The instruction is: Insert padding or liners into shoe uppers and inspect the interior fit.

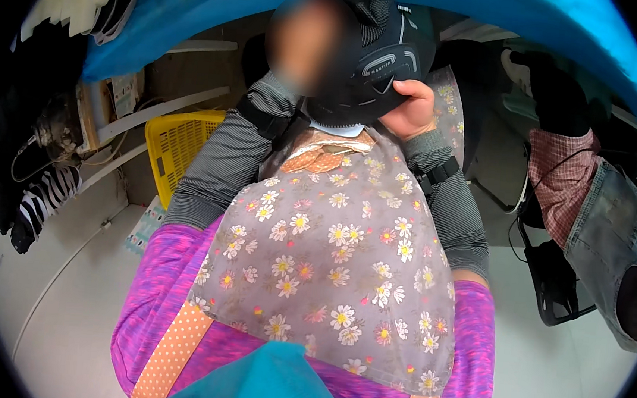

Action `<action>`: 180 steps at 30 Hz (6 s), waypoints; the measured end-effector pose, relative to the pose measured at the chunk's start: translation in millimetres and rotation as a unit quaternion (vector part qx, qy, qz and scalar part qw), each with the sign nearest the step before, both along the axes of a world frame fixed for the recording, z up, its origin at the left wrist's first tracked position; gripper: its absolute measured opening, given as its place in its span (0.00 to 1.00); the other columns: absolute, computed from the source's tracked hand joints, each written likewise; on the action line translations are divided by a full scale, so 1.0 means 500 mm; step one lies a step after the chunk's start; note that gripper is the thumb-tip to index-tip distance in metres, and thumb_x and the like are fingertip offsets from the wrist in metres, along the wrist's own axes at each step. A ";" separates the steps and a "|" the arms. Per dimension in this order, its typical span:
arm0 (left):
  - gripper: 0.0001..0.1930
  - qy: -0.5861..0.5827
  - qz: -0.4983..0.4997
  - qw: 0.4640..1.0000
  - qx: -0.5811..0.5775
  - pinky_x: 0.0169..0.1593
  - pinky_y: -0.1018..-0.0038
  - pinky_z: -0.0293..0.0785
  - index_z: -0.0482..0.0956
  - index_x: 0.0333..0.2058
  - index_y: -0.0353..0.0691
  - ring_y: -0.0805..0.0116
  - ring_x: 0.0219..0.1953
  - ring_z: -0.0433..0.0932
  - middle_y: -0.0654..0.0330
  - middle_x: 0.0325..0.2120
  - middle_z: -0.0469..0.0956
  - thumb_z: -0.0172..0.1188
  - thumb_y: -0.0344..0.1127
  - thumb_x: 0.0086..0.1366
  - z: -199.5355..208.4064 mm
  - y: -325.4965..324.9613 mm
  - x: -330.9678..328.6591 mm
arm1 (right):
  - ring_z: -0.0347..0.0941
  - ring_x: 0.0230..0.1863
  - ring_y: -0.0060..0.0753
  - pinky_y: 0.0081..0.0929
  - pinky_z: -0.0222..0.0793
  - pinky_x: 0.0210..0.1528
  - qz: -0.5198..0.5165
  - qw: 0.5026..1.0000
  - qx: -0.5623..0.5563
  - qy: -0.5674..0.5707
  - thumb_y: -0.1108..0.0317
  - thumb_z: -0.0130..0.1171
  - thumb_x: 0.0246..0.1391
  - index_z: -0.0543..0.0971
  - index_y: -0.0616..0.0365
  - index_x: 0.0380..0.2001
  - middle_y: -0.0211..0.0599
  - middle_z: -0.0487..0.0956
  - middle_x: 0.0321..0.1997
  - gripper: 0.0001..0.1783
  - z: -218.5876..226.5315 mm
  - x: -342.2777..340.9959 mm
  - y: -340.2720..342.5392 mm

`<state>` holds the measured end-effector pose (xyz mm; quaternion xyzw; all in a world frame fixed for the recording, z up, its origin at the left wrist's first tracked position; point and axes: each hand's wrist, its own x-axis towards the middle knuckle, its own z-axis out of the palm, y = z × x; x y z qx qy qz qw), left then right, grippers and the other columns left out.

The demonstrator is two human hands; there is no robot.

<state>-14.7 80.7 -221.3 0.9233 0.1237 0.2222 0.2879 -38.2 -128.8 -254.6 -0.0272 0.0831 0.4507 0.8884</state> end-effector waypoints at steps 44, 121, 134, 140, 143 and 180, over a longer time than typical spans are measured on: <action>0.11 -0.021 -0.046 0.994 -0.099 0.28 0.54 0.71 0.77 0.31 0.39 0.44 0.26 0.78 0.47 0.20 0.77 0.54 0.41 0.66 0.085 0.009 -0.003 | 0.70 0.61 0.53 0.54 0.65 0.63 -0.069 0.994 -0.072 0.046 0.49 0.55 0.54 0.70 0.57 0.61 0.47 0.73 0.62 0.35 0.009 0.035 -0.035; 0.17 -0.263 -0.204 0.943 0.002 0.27 0.61 0.67 0.71 0.18 0.39 0.53 0.22 0.72 0.55 0.17 0.70 0.62 0.41 0.61 0.356 -0.109 0.051 | 0.69 0.61 0.51 0.45 0.65 0.64 -0.216 0.935 -0.061 -0.275 0.47 0.56 0.35 0.63 0.66 0.64 0.53 0.70 0.64 0.52 0.327 -0.029 -0.135; 0.20 0.008 -0.273 0.951 -0.146 0.28 0.65 0.67 0.77 0.29 0.35 0.56 0.25 0.77 0.49 0.22 0.77 0.52 0.47 0.71 0.339 -0.098 0.034 | 0.70 0.60 0.51 0.44 0.66 0.63 -0.209 0.939 -0.061 -0.266 0.46 0.56 0.36 0.63 0.66 0.64 0.53 0.70 0.63 0.51 0.310 -0.039 -0.148; 0.19 0.195 -0.444 0.703 -0.520 0.50 0.82 0.70 0.77 0.49 0.28 0.83 0.43 0.72 0.70 0.41 0.79 0.52 0.42 0.74 0.324 -0.025 0.047 | 0.70 0.60 0.51 0.44 0.67 0.62 -0.199 0.941 -0.066 -0.265 0.46 0.56 0.37 0.64 0.66 0.64 0.53 0.71 0.62 0.51 0.309 -0.041 -0.152; 0.18 0.205 -0.445 0.715 -0.499 0.49 0.83 0.69 0.77 0.50 0.29 0.84 0.43 0.72 0.70 0.40 0.78 0.53 0.40 0.73 0.340 -0.004 0.046 | 0.70 0.60 0.51 0.44 0.67 0.62 -0.201 0.941 -0.071 -0.262 0.45 0.56 0.37 0.64 0.66 0.64 0.53 0.71 0.62 0.51 0.307 -0.042 -0.152; 0.12 -0.128 -0.326 0.935 -0.063 0.41 0.64 0.77 0.81 0.39 0.35 0.52 0.35 0.81 0.51 0.35 0.82 0.66 0.35 0.60 0.418 -0.057 -0.047 | 0.74 0.55 0.46 0.39 0.71 0.58 -0.135 0.927 -0.234 -0.261 0.44 0.55 0.42 0.67 0.66 0.60 0.51 0.75 0.58 0.46 0.290 -0.065 -0.165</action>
